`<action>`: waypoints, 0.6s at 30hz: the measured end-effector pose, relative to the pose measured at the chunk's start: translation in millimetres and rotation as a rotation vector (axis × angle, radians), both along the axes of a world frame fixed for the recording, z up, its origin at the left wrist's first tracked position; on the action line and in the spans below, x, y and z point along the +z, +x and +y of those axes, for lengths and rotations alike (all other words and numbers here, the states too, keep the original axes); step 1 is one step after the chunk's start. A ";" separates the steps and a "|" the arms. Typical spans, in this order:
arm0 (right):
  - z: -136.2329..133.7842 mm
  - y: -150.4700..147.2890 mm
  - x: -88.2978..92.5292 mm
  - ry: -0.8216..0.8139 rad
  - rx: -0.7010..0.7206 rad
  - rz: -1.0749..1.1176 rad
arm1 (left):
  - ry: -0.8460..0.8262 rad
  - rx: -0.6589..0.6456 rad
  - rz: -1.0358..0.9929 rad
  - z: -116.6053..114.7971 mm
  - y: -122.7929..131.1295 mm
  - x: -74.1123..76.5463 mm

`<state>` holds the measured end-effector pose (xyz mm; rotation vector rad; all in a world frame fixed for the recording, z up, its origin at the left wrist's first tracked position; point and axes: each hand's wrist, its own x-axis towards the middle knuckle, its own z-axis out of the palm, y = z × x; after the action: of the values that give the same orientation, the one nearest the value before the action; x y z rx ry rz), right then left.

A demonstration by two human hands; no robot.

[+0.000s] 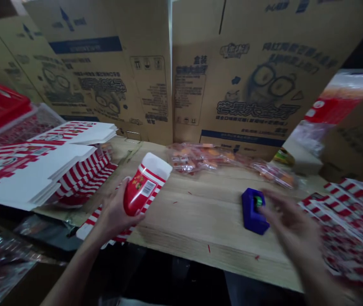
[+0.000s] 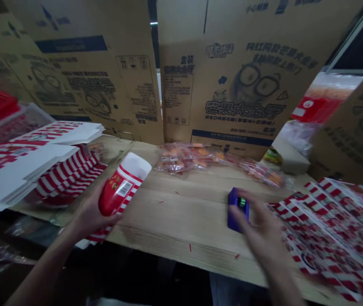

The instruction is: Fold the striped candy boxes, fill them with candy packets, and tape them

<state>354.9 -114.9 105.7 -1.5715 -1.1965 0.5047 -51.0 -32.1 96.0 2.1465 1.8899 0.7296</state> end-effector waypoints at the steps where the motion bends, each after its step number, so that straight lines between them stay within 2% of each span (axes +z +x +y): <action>1: 12.6 -26.1 -14.3 -0.033 0.197 0.126 | -0.006 -0.033 -0.046 -5.5 13.1 -0.5; 3: 32.4 -75.7 -40.8 -0.069 0.536 0.435 | -0.046 -0.105 -0.136 -15.1 37.2 -7.3; 5: 43.3 -115.0 -61.3 -0.060 0.716 0.640 | -0.072 -0.166 -0.200 -22.5 57.7 -18.8; 6: 45.5 -128.9 -68.7 -0.043 0.756 0.708 | -0.069 -0.188 -0.224 -25.4 66.3 -24.7; 9: 42.9 -145.1 -81.1 -0.006 0.733 0.821 | -0.013 -0.235 -0.289 -30.8 83.5 -36.1; 12: 33.9 -135.2 -83.9 -0.008 0.673 0.860 | -0.011 -0.282 -0.396 -30.2 87.9 -34.1; 18: 26.2 -113.4 -81.9 -0.045 0.571 0.800 | -0.368 -0.298 -0.856 -20.4 82.1 -24.9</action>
<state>241.5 -88.7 23.9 -0.8684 -0.9686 1.3838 31.0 -52.5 71.1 1.4752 1.1167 0.9366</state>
